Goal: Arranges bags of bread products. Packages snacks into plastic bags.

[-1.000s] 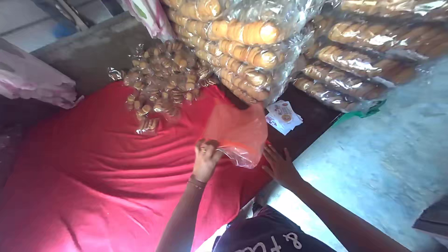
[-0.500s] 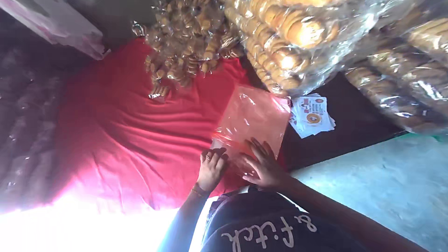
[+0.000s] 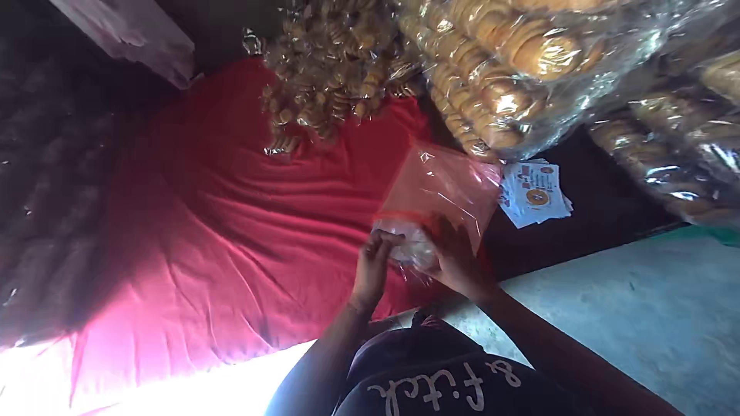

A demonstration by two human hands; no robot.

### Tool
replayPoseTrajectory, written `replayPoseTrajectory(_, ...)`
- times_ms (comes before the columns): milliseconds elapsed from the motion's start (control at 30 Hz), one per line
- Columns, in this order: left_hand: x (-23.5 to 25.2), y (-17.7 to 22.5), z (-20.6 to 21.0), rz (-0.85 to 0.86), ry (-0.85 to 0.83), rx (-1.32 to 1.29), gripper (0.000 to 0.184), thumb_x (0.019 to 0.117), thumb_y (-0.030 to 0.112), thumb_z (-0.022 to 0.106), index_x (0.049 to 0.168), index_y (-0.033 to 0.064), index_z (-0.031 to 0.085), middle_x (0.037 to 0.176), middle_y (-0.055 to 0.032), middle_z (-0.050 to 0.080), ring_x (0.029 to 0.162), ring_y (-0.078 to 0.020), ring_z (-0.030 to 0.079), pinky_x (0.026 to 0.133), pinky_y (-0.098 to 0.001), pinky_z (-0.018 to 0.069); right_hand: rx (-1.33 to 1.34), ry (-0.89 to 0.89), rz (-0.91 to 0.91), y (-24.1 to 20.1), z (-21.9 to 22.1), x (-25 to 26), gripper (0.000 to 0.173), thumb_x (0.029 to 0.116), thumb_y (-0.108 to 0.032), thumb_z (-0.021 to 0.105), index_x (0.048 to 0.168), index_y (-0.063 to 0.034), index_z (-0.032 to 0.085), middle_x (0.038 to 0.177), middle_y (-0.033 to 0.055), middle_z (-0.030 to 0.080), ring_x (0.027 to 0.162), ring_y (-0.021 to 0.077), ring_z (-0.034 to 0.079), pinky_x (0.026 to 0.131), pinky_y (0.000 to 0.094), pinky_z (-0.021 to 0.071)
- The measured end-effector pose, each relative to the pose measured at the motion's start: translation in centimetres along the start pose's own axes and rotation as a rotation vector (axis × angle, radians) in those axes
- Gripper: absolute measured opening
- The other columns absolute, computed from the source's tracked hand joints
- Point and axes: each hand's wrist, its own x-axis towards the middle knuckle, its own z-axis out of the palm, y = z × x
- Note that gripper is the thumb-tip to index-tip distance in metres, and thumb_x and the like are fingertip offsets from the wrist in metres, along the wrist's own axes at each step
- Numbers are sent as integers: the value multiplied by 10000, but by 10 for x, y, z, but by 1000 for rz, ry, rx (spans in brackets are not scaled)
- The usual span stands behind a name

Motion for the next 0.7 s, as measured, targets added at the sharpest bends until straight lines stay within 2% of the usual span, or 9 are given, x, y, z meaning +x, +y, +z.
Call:
replayPoseTrajectory(67, 7, 49, -31, 50, 186, -242, 342, 1060, 90, 293, 962, 81, 620, 863, 29, 722, 847, -71, 696, 833, -291, 584, -60, -1, 144, -1, -3, 8, 773, 836, -291, 792, 1530, -158, 479, 1588, 323, 321, 1487, 518, 272, 1183, 721, 153)
replayPoseTrajectory(133, 18, 92, -97, 164, 374, -409, 392, 1106, 170, 210, 1020, 101, 586, 860, 10, 706, 826, -102, 697, 805, -305, 595, -92, -19, 253, -1, -5, 12, 614, 935, -259, 692, 1511, -156, 506, 1586, 311, 337, 1498, 503, 256, 1202, 695, 138)
replayPoseTrajectory(300, 19, 167, -275, 454, 756, -277, 492, 1118, 395, 105, 1254, 113, 486, 946, 21, 636, 826, -63, 631, 773, -273, 552, -215, -32, 368, -1, -4, 19, 627, 990, -424, 622, 1512, -103, 490, 1551, 310, 397, 1471, 519, 300, 1173, 708, 199)
replayPoseTrajectory(367, 5, 182, -307, 459, 709, -15, 284, 1121, 231, 274, 1291, 91, 452, 966, 41, 651, 776, -26, 632, 710, -223, 554, -196, -199, 420, -38, -27, 42, 684, 929, -373, 734, 1504, -88, 497, 1595, 365, 250, 1483, 572, 193, 1137, 772, 162)
replayPoseTrajectory(433, -5, 193, -314, 442, 562, 121, 200, 1069, 111, 426, 1264, 89, 462, 903, 48, 671, 679, -27, 635, 619, -206, 557, -126, -168, 243, -112, -55, 69, 624, 906, -339, 768, 1419, -36, 582, 1563, 365, 319, 1453, 560, 284, 1116, 759, 223)
replayPoseTrajectory(533, -11, 194, -313, 512, 90, 82, 174, 1061, 175, 500, 1226, 180, 552, 959, 33, 745, 746, -60, 698, 673, -212, 589, 308, 36, -282, -242, -68, 103, 791, 938, -411, 649, 1529, 42, 381, 1537, 246, 452, 1429, 359, 447, 1164, 518, 376)
replayPoseTrajectory(600, -11, 192, -305, 572, -164, 52, 171, 1046, 302, 549, 1173, 240, 645, 1012, 44, 768, 817, -51, 720, 727, -209, 597, 686, -60, -476, -311, -55, 121, 805, 940, -359, 662, 1545, 56, 329, 1510, 197, 497, 1404, 206, 481, 1160, 368, 407)
replayPoseTrajectory(667, -13, 180, -293, 628, -200, 22, 215, 1015, 372, 581, 1167, 255, 680, 1067, 84, 742, 912, -26, 699, 803, -214, 589, 926, -131, -503, -354, -44, 131, 362, 964, -161, 641, 1233, 80, 605, 1078, 92, 697, 981, 55, 658, 882, 238, 548)
replayPoseTrajectory(700, -16, 168, -290, 616, -169, 21, 289, 984, 398, 626, 1217, 230, 661, 1123, 97, 723, 997, -22, 682, 873, -230, 577, 944, -135, -482, -366, -47, 134, 198, 1004, -122, 575, 1057, 59, 637, 859, 20, 663, 744, -5, 622, 702, 178, 537)
